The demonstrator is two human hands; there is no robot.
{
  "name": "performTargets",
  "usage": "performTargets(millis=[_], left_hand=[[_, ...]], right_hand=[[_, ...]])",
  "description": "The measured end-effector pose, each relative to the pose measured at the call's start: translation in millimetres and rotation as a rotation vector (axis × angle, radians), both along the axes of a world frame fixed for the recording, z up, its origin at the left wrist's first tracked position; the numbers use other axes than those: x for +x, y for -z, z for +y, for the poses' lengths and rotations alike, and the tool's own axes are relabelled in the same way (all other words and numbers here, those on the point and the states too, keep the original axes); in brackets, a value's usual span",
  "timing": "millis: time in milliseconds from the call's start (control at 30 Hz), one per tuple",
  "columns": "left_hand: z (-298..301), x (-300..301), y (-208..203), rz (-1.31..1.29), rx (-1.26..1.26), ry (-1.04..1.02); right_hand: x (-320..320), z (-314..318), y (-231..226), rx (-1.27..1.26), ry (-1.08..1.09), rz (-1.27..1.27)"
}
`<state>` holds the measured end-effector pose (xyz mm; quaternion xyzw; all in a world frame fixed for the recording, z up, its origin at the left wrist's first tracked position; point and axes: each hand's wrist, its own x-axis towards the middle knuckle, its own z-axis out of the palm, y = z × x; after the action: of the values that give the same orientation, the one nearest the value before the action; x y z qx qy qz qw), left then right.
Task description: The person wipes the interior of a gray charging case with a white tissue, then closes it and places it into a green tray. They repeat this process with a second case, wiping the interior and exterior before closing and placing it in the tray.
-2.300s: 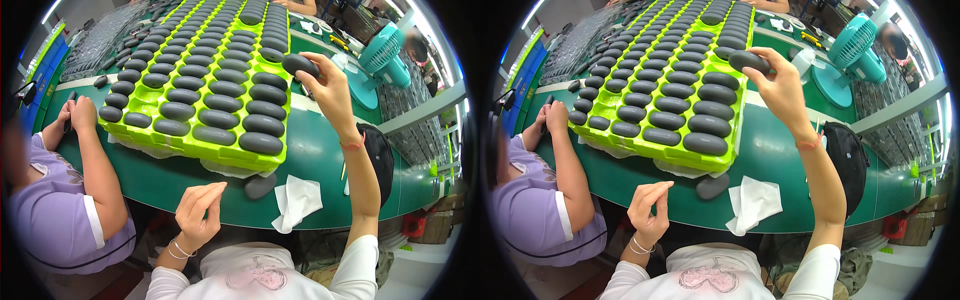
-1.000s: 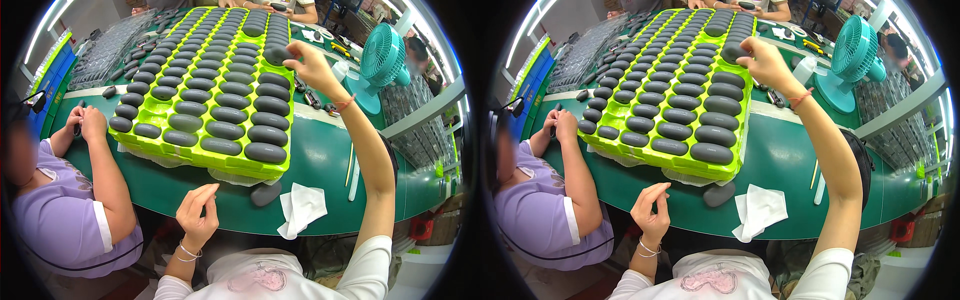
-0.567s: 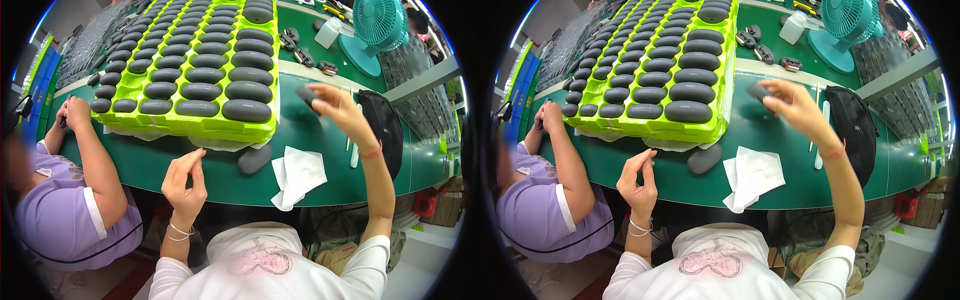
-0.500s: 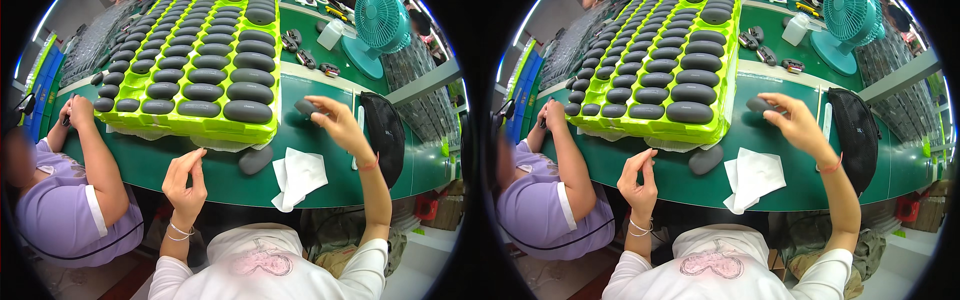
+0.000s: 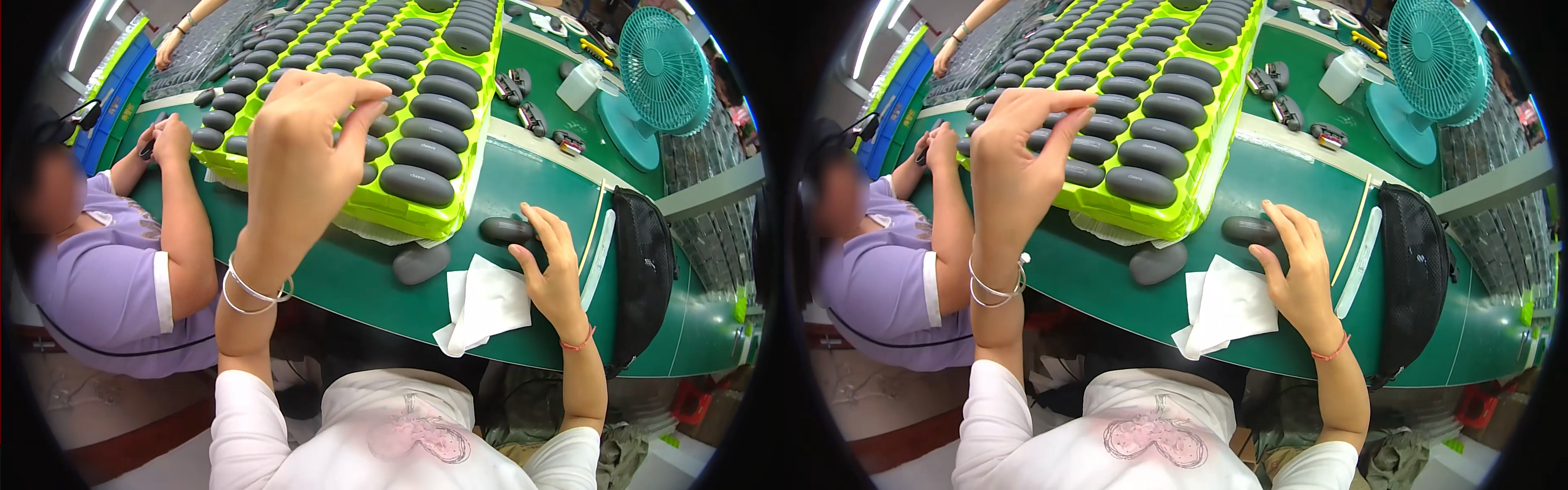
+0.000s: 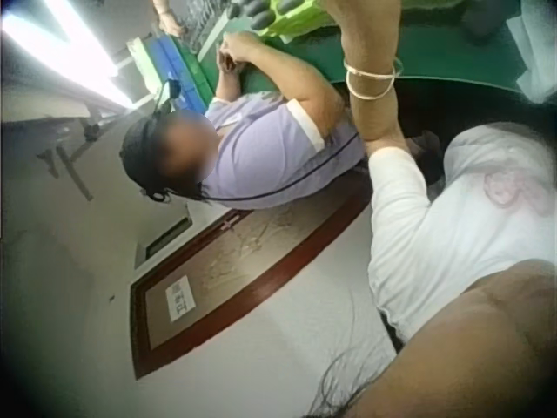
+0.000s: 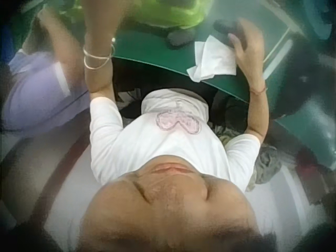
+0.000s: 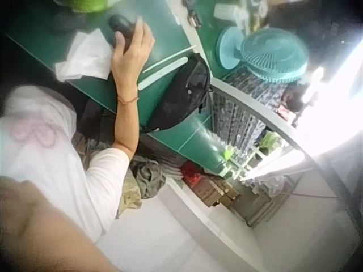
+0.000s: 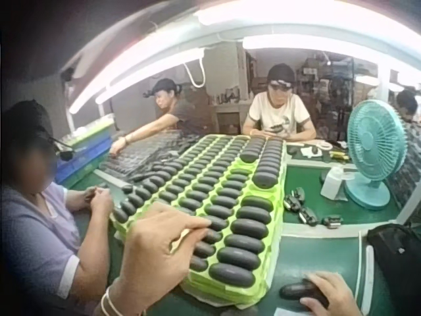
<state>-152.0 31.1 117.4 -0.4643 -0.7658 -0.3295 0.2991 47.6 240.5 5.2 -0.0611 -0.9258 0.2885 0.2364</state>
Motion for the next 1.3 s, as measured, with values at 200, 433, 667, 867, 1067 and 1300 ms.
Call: performTargets(millis=[200, 433, 667, 867, 1067, 1300], left_hand=[[-17, 13, 2, -0.009, -0.199, -0.204], [-22, 53, 9, 0.132, -0.148, -0.077], [43, 33, -19, 0.123, -0.048, 0.244], [206, -40, 8, 0.431, -0.701, 0.374], [336, -145, 96, 0.017, -1.17, 0.035], [344, -91, 76, -0.736, -1.196, 0.112]], right_hand=[[4, 6, 0, 0.014, -0.007, -0.001], [4, 10, 6, -0.021, -0.003, -0.048], [-1, 11, 10, -0.017, -0.025, -0.05], [4, 15, 2, -0.028, -0.098, -0.02], [-1, 10, 10, -0.033, -0.129, 0.059], [11, 18, 18, -0.001, -0.071, 0.06]])
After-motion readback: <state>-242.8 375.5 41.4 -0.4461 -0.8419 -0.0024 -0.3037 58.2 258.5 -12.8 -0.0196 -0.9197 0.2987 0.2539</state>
